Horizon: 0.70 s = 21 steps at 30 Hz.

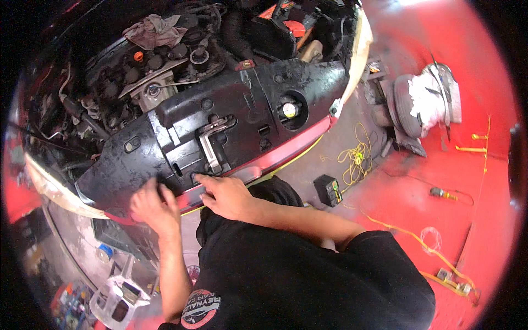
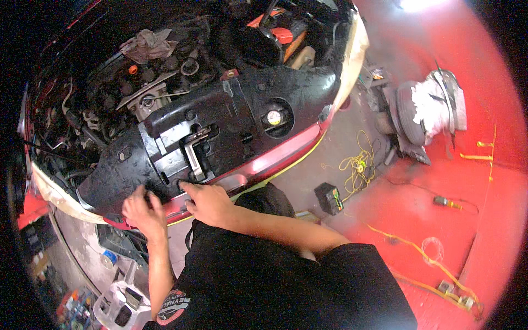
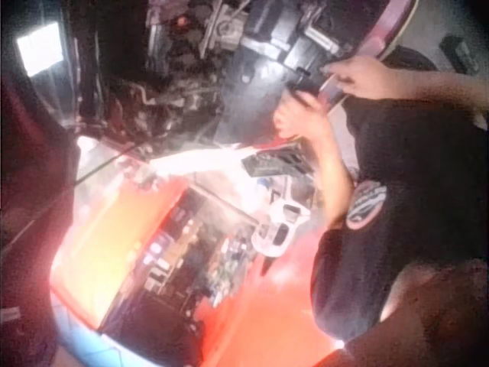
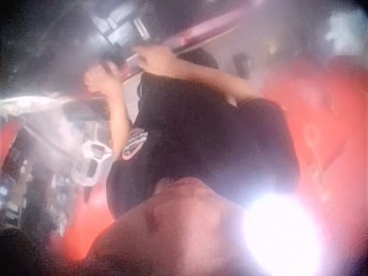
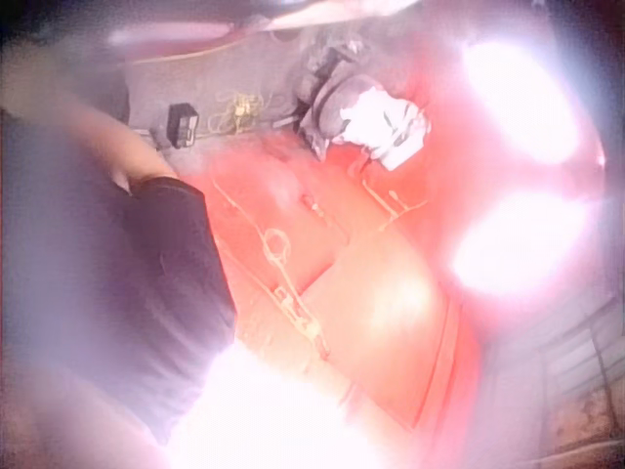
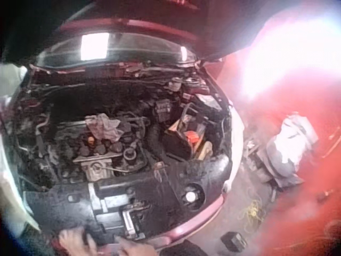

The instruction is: The person installs a black plastic cover onto the front of a red car with the hood open. They align the cover, press it into place, and then pick up a long black plastic trim piece to fit it along the side of the engine bay.

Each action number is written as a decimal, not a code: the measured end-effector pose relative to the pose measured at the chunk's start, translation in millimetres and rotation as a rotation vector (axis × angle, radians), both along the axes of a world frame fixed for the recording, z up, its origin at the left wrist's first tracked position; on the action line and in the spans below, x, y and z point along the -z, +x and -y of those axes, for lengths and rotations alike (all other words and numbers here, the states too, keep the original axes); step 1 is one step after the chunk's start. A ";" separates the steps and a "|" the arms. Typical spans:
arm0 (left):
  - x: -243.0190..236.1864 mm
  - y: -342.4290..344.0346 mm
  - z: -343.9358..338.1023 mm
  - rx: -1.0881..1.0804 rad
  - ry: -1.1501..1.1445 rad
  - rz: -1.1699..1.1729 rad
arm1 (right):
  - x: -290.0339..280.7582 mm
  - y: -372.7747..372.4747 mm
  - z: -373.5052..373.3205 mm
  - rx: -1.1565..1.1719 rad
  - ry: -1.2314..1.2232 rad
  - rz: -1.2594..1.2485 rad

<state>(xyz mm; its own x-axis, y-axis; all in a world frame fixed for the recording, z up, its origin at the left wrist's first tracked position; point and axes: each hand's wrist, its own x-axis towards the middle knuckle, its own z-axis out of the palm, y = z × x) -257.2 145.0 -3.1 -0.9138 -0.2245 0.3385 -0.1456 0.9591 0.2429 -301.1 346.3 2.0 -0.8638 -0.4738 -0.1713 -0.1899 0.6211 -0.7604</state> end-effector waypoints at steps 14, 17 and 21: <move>-0.1 -16.5 -132.0 -0.228 -0.031 0.195 | -3.6 -247.6 -204.9 0.151 -0.043 -0.687; 0.6 -19.7 -138.5 -0.321 -0.049 0.218 | 6.0 -282.1 -230.8 -0.029 0.034 -0.563; 0.9 -25.5 -143.8 -0.607 0.151 0.112 | 7.6 -290.3 -244.6 -0.179 -0.073 -0.427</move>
